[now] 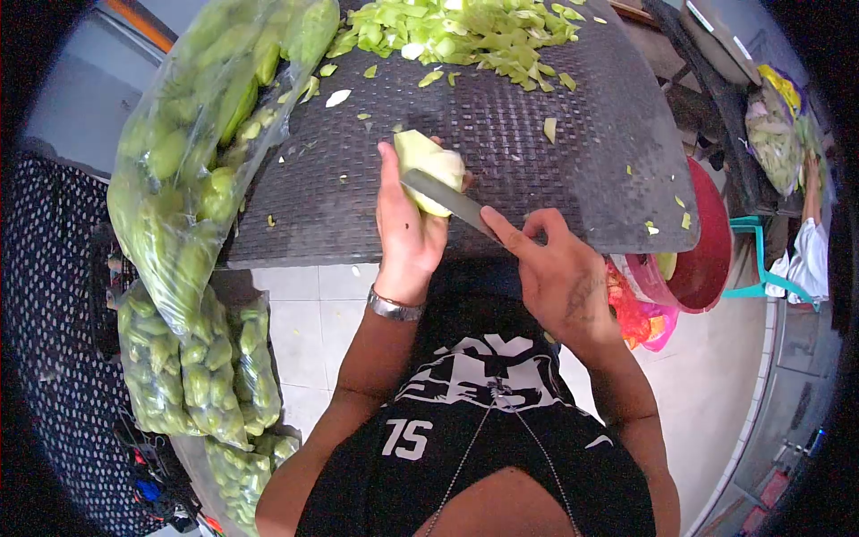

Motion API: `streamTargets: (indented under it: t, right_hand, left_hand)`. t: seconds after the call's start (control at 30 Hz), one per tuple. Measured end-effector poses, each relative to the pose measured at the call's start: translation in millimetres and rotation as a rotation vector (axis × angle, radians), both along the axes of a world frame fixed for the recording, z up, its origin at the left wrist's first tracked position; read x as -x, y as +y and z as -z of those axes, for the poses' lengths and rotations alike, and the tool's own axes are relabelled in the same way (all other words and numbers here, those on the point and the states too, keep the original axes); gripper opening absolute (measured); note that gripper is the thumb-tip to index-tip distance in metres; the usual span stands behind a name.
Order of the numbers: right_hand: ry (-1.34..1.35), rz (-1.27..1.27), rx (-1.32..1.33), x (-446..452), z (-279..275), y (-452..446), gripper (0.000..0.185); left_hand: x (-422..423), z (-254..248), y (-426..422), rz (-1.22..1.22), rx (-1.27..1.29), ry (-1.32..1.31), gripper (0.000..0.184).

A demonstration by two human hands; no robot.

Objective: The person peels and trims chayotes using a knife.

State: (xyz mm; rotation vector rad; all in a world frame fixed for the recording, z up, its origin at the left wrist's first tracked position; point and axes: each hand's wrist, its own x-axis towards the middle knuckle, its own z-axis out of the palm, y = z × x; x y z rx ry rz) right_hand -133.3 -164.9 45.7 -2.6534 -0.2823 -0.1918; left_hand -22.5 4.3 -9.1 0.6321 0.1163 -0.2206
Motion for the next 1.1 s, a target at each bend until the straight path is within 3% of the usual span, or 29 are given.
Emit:
streamTargets:
  t: [0.17, 0.3, 0.5, 0.67, 0.83, 0.93, 1.03, 1.1]
  right_hand:
    - [-0.08, -0.014, 0.002, -7, 2, -2, 0.067]
    - [-0.075, -0.015, -0.072, -11, -5, -7, 0.069]
    - [-0.171, -0.023, 0.222, -17, 8, -11, 0.065]
    - [-0.203, 0.018, 0.055, -24, 10, -14, 0.065]
    - [-0.201, 0.178, 0.16, -47, 9, -27, 0.068]
    - [-0.224, 0.23, 0.19, -82, 32, -56, 0.056]
    - [0.38, 0.274, -0.459, -92, 10, -69, 0.042]
    - [0.391, 0.285, -0.636, -88, 19, -75, 0.037]
  left_hand:
    - [4, 2, -3, -0.064, -0.094, 0.044, 0.058]
    - [7, -10, -4, -0.05, -0.026, 0.099, 0.057]
    - [5, -4, -6, -0.056, 0.122, 0.094, 0.056]
    - [10, -4, -12, -0.118, 0.124, 0.072, 0.055]
    - [15, -12, -5, -0.063, 0.042, 0.009, 0.048]
    - [13, 1, 1, 0.023, 0.024, 0.033, 0.035]
    - [2, 1, 11, 0.152, 0.007, 0.017, 0.031]
    - [-10, -8, 17, -0.014, -0.144, -0.021, 0.031]
